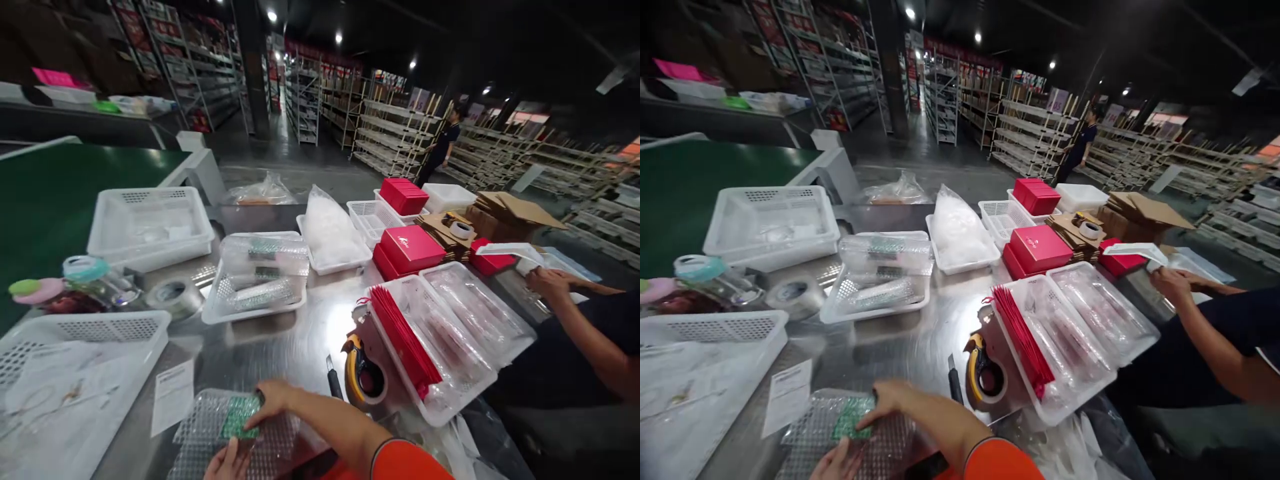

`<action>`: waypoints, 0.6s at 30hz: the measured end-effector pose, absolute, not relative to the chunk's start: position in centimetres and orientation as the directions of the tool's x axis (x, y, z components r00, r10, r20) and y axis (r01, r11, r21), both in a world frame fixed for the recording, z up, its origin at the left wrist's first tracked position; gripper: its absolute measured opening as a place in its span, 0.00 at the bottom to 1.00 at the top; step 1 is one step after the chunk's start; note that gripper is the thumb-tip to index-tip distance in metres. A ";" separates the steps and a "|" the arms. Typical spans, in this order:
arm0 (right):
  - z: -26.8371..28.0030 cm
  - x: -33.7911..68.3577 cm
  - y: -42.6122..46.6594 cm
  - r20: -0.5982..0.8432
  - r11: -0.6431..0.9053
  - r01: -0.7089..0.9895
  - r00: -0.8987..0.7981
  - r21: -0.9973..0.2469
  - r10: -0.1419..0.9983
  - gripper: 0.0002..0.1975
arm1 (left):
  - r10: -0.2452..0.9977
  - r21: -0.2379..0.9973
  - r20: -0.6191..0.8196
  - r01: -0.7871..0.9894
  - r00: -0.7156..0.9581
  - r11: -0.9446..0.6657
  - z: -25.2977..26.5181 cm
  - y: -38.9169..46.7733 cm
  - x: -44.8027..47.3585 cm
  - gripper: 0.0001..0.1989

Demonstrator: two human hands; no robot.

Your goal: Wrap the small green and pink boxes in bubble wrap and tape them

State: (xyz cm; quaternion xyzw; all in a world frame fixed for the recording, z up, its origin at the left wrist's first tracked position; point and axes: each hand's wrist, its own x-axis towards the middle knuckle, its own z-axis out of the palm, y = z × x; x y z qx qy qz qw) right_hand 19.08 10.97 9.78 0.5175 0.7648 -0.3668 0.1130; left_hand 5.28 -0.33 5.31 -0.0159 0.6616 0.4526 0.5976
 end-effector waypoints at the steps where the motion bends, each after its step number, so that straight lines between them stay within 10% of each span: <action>1: 9.6 19.2 11.1 -0.561 0.182 0.872 -0.439 -0.455 0.701 0.34 | 0.498 0.550 -0.823 -0.602 -0.273 0.578 5.6 -0.3 5.4 0.12; 15: 11.0 19.3 10.0 -0.559 0.145 0.886 -0.397 -0.441 0.728 0.40 | 0.480 0.500 -0.848 -0.643 -0.226 0.580 8.0 -0.2 5.3 0.11; 18: 10.5 20.0 7.5 -0.382 0.177 0.896 -0.343 -0.408 0.858 0.38 | 0.374 0.500 -0.865 -0.518 -0.334 0.694 9.2 0.7 6.4 0.11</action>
